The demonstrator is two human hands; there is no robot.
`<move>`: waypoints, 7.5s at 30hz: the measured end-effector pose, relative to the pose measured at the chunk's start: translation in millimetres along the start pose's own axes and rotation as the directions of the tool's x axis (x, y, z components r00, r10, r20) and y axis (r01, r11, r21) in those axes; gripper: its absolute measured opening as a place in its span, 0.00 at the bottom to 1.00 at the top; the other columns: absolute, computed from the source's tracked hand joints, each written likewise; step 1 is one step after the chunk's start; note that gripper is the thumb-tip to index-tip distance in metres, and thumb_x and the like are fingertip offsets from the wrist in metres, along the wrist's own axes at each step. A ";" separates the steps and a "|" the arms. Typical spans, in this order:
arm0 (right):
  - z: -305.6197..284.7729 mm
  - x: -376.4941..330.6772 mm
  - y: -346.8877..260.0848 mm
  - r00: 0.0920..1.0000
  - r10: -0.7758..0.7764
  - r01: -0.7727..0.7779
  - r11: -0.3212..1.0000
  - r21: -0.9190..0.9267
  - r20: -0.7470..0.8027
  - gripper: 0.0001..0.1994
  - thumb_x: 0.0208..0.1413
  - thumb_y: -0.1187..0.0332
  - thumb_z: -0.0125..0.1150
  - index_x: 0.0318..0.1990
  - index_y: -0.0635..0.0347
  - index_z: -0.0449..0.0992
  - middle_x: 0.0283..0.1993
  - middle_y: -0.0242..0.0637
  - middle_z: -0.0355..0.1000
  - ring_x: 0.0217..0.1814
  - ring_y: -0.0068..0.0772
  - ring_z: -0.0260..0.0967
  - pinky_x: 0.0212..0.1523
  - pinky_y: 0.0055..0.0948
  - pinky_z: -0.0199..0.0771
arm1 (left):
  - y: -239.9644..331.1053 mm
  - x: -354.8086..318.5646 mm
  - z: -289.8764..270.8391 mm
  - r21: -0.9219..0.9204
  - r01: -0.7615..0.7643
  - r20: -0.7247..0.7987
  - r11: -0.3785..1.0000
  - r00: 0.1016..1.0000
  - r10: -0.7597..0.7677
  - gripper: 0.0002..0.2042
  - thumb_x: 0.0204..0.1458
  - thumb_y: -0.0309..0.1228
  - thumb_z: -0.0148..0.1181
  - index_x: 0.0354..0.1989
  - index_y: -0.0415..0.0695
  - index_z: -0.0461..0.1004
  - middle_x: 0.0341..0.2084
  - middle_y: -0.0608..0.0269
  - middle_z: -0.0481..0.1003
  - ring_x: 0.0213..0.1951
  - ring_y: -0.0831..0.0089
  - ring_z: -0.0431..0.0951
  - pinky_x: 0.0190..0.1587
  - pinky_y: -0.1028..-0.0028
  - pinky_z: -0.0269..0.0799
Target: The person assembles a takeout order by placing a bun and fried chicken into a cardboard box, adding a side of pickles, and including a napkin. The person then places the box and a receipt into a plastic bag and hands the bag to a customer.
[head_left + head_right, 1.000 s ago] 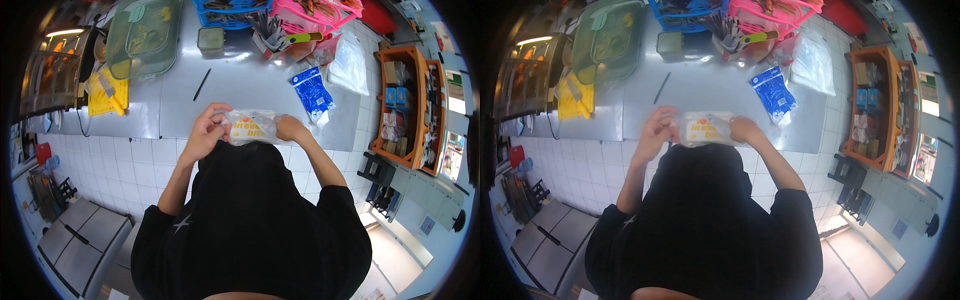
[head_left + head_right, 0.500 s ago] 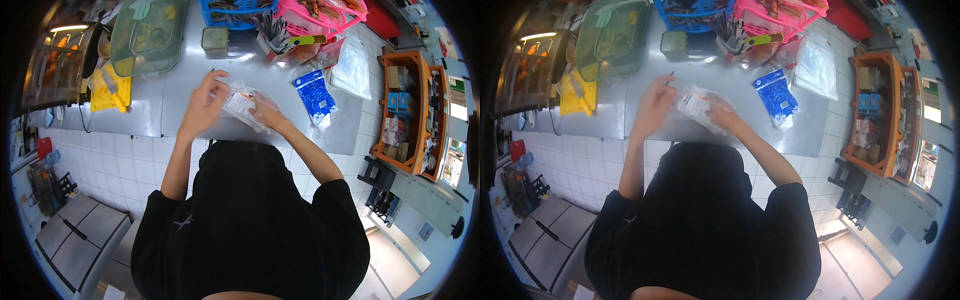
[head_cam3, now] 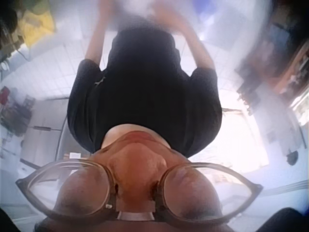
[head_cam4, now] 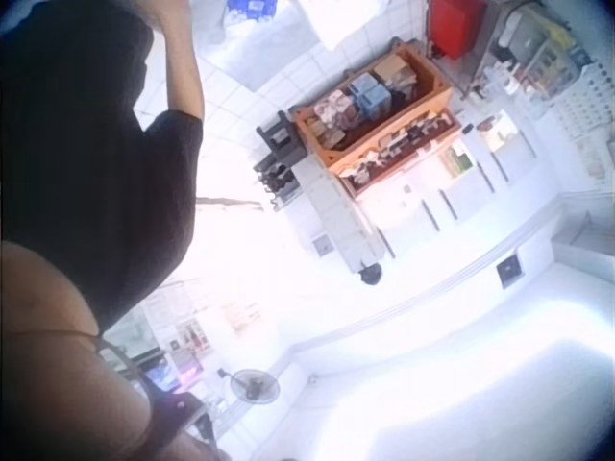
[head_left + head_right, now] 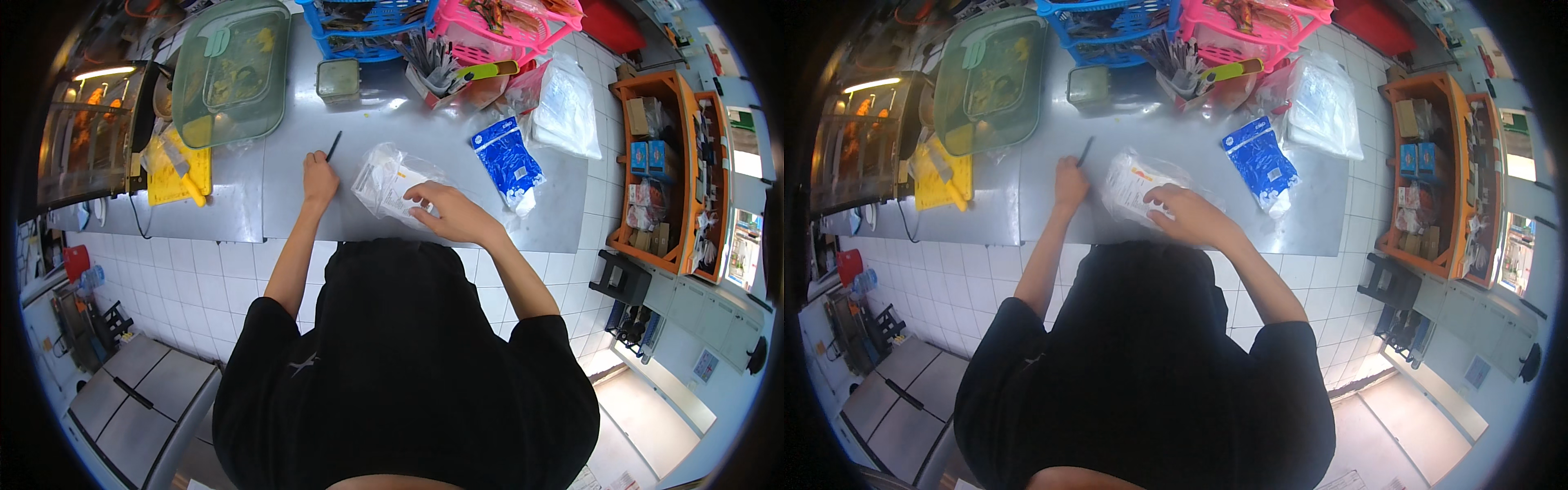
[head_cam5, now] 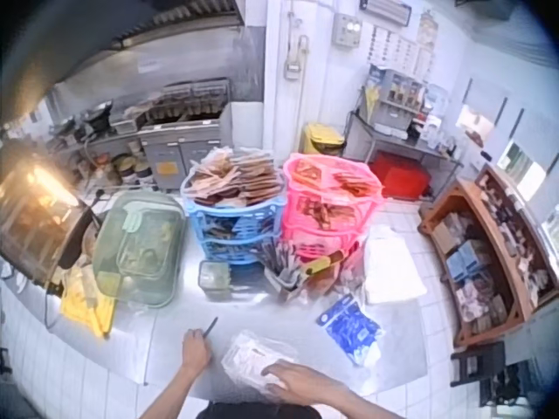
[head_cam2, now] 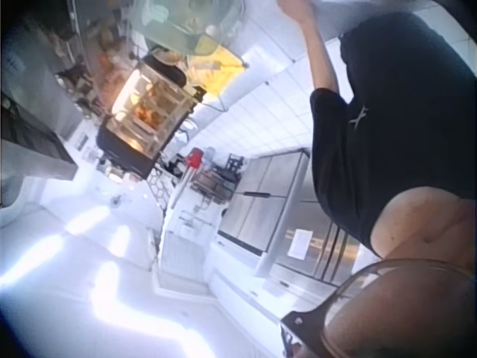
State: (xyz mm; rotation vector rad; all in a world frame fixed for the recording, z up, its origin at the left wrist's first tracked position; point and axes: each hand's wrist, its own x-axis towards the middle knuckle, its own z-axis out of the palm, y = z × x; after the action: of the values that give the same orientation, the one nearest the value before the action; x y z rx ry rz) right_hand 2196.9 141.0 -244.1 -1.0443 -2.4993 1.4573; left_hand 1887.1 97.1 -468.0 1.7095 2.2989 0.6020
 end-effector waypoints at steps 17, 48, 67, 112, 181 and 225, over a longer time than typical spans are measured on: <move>-2.0 -57.7 18.3 0.921 0.286 -0.042 0.750 0.660 -0.266 0.13 0.64 0.66 0.52 0.32 0.64 0.78 0.29 0.31 0.75 0.34 0.20 0.69 0.41 0.25 0.68 | 217.8 -31.5 -147.8 -0.240 -0.343 0.124 0.908 0.917 0.379 0.17 0.49 0.30 0.65 0.39 0.37 0.63 0.30 0.52 0.69 0.35 0.53 0.73 0.41 0.62 0.68; 35.7 -138.6 252.1 0.219 0.469 -0.592 0.761 0.266 -0.856 0.09 0.52 0.67 0.63 0.37 0.63 0.78 0.33 0.44 0.74 0.36 0.45 0.73 0.39 0.40 0.74 | 315.2 19.1 -140.0 -0.728 -0.457 -0.102 0.511 0.809 0.578 0.07 0.55 0.22 0.54 0.41 0.39 0.73 0.34 0.58 0.74 0.36 0.66 0.74 0.43 0.69 0.70; 13.3 -176.4 277.8 0.373 0.619 -0.090 0.765 0.637 -0.691 0.04 0.55 0.72 0.65 0.33 0.63 0.79 0.35 0.31 0.68 0.33 0.22 0.65 0.35 0.24 0.66 | 416.8 -49.7 127.4 -0.360 -0.541 0.430 0.760 0.627 0.650 0.23 0.43 0.27 0.65 0.51 0.50 0.71 0.42 0.57 0.64 0.49 0.56 0.65 0.47 0.55 0.59; -44.9 -251.8 77.5 0.381 0.395 0.895 0.070 0.441 -0.836 0.15 0.68 0.56 0.44 0.48 0.52 0.74 0.62 0.46 0.69 0.63 0.57 0.66 0.54 0.54 0.71 | 378.0 -50.7 -71.5 -0.679 -0.435 0.238 0.592 0.632 0.738 0.14 0.48 0.35 0.65 0.40 0.44 0.73 0.36 0.57 0.75 0.42 0.55 0.75 0.46 0.58 0.67; 81.8 96.5 85.9 0.743 -0.539 0.474 0.842 -0.257 -0.397 0.13 0.64 0.61 0.53 0.40 0.62 0.75 0.36 0.41 0.71 0.44 0.41 0.67 0.55 0.39 0.63 | 170.7 -47.1 -3.4 -0.362 -0.164 0.027 0.918 0.982 0.186 0.28 0.55 0.44 0.62 0.57 0.35 0.63 0.55 0.43 0.67 0.60 0.52 0.66 0.65 0.59 0.57; 46.7 94.4 -24.6 0.905 -0.324 -0.338 -0.158 0.928 0.274 0.33 0.66 0.42 0.43 0.67 0.59 0.62 0.60 0.45 0.70 0.58 0.41 0.72 0.62 0.44 0.69 | 197.0 4.5 -308.7 -0.748 0.188 0.347 0.636 0.928 0.134 0.35 0.49 0.67 0.56 0.42 0.41 0.68 0.41 0.62 0.65 0.30 0.80 0.63 0.29 0.82 0.59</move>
State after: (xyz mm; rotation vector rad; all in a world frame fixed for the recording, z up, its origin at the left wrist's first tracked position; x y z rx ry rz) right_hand 2094.1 153.2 -275.7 -0.2479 -0.4184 2.9027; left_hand 1930.9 88.8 -104.5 1.2003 1.4365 0.9760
